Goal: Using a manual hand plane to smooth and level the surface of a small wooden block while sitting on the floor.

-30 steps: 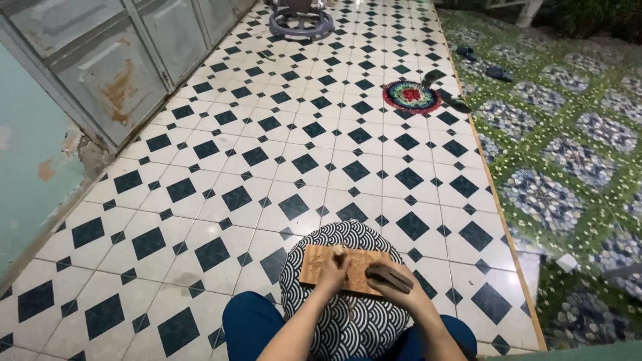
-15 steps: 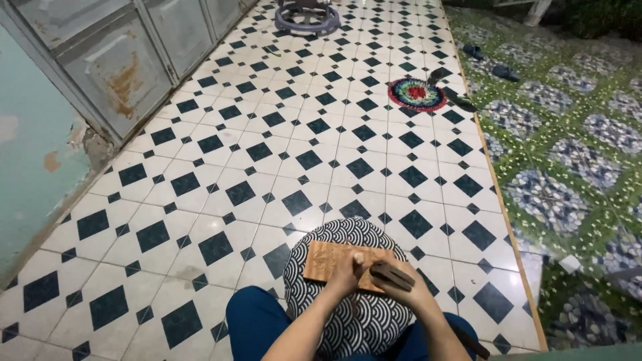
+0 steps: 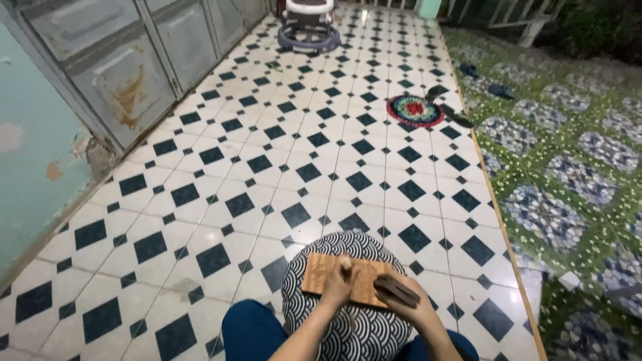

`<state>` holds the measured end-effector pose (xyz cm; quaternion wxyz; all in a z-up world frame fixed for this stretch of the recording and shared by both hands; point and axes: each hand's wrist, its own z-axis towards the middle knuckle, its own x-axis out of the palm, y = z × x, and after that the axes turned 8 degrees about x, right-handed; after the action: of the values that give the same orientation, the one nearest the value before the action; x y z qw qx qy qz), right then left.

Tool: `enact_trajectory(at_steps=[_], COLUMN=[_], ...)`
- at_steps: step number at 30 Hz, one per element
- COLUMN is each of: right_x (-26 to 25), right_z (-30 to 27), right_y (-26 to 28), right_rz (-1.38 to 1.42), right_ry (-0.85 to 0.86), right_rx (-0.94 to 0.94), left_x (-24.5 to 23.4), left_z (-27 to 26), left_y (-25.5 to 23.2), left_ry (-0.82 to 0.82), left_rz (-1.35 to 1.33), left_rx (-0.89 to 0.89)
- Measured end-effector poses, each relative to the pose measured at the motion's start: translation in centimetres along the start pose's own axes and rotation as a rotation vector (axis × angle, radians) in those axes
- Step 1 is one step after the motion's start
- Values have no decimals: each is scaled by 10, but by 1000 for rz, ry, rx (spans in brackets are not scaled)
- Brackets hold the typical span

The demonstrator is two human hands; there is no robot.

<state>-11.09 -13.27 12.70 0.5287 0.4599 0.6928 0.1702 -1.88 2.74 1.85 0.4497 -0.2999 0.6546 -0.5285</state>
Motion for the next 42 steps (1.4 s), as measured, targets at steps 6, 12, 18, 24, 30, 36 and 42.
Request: enact_trajectory(at_steps=[6, 12, 18, 24, 30, 36, 42], right_x=[-25, 3, 4, -20, -1, -14, -29], right_z=[-24, 12, 4, -31, -15, -2, -28], right_y=[41, 14, 11, 64, 38, 15, 63], right_rz=[130, 67, -134, 241, 77, -113, 135], right_ry=[-85, -84, 12, -48, 98, 21, -31], right_rx=[-11, -287, 43, -41, 135, 161, -135], left_x=[9, 1, 15, 15, 6, 12, 14], left_z=[3, -9, 4, -2, -8, 4, -4], left_y=[-11, -45, 11, -4, 1, 27, 11], left_ry=[124, 229, 191, 250, 219, -3, 150], left_rz=[147, 196, 174, 314, 212, 109, 122], left_rx=[138, 28, 68, -8, -29, -51, -9])
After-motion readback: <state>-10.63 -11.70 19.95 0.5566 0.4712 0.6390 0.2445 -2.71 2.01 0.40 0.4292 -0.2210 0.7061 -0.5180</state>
